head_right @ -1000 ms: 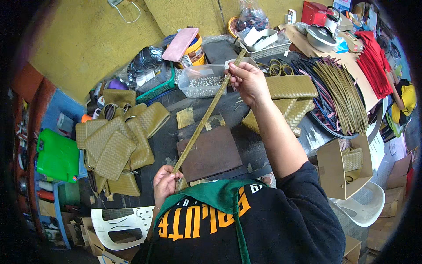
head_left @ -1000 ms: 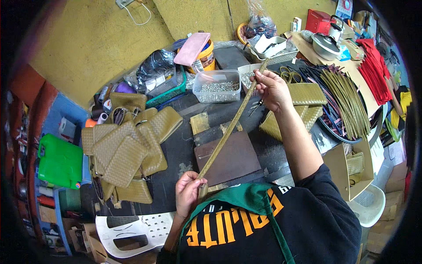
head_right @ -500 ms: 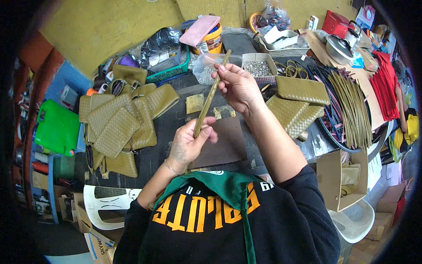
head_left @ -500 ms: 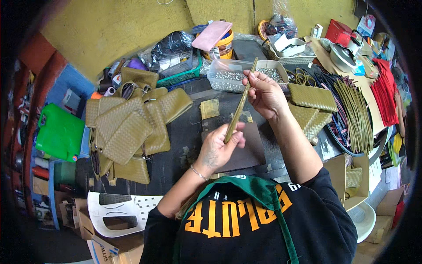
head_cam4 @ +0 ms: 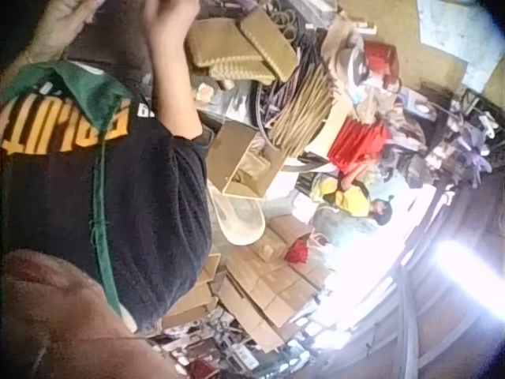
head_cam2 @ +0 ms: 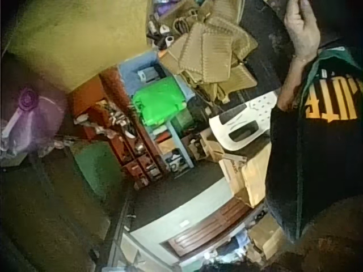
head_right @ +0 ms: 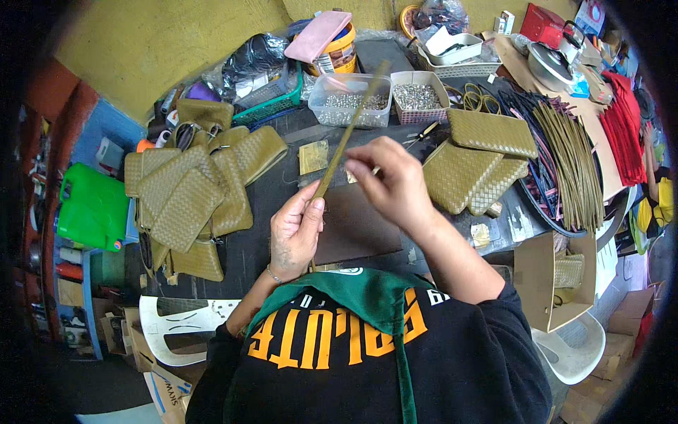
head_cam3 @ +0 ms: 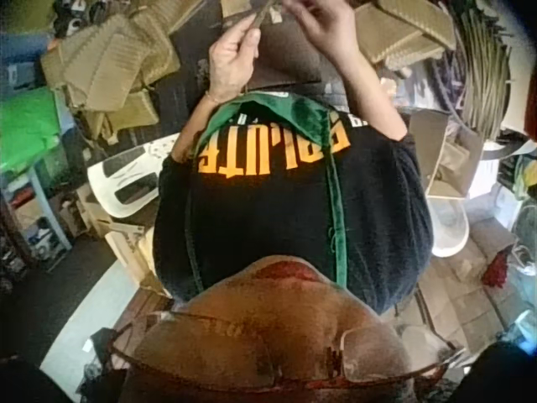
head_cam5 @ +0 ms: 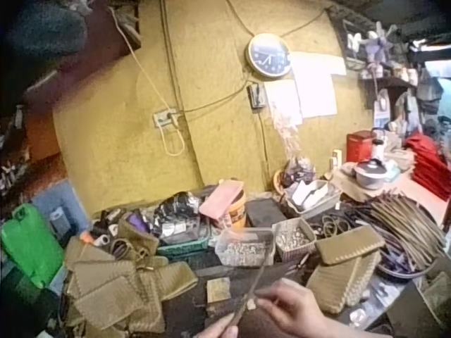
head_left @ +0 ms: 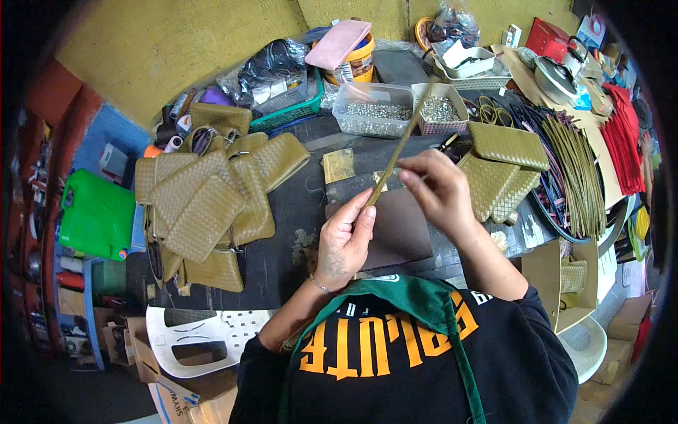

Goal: The person attaches straps to woven bags by hand, pressing rivets into strap ends over a work block.

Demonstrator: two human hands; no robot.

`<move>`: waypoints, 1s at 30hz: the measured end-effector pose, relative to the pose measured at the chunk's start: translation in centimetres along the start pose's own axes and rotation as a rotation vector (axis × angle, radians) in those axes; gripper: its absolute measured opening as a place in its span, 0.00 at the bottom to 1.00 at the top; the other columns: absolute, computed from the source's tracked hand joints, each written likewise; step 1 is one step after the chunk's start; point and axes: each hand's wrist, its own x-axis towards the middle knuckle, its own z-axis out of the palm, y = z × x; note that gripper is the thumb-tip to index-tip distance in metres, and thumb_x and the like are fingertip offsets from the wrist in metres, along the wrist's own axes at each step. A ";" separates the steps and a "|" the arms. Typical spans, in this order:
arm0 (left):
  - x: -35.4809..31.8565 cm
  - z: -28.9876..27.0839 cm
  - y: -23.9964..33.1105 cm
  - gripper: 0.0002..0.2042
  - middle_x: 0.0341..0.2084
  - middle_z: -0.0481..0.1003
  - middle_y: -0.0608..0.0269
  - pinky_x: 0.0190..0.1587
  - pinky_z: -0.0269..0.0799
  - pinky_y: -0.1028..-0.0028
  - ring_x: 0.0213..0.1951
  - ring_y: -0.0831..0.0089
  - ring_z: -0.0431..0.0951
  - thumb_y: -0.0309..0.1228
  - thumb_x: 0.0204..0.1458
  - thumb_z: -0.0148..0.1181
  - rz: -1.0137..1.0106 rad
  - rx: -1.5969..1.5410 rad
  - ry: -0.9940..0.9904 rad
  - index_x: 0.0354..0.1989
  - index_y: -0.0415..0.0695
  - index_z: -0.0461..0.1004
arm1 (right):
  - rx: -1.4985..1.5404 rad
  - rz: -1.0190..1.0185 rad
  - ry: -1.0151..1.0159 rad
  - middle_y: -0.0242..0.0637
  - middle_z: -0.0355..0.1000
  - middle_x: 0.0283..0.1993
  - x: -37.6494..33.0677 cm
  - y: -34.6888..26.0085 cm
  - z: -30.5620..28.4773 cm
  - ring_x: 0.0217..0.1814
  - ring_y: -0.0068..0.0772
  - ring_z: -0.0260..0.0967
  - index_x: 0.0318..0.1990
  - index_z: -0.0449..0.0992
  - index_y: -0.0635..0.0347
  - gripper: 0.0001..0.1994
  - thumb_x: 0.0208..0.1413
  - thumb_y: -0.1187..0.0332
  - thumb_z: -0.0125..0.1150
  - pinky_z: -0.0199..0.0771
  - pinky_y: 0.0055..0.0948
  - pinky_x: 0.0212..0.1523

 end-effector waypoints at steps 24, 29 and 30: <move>0.2 0.1 0.0 0.11 0.16 0.64 0.73 0.18 0.57 0.88 0.17 0.89 0.60 0.27 0.51 0.47 -0.150 -0.187 -0.027 0.40 0.36 0.68 | 0.154 -0.010 -0.225 0.41 0.58 0.26 -2.3 -1.5 1.7 0.29 0.41 0.58 0.28 0.61 0.63 0.05 0.44 0.78 0.50 0.60 0.31 0.30; 0.1 0.0 0.0 0.10 0.15 0.64 0.74 0.18 0.57 0.87 0.17 0.89 0.61 0.27 0.51 0.47 -0.227 -0.327 -0.036 0.40 0.36 0.68 | 0.242 0.113 -0.098 0.37 0.59 0.27 -2.9 -0.2 2.0 0.28 0.30 0.57 0.27 0.62 0.63 0.04 0.47 0.77 0.50 0.58 0.22 0.30; 0.1 0.0 0.0 0.10 0.15 0.63 0.73 0.18 0.57 0.88 0.17 0.89 0.61 0.27 0.51 0.47 -0.247 -0.353 -0.046 0.40 0.36 0.68 | 0.272 0.175 -0.060 0.36 0.60 0.27 -3.0 -0.2 1.9 0.28 0.28 0.58 0.30 0.65 0.64 0.04 0.45 0.77 0.53 0.59 0.21 0.29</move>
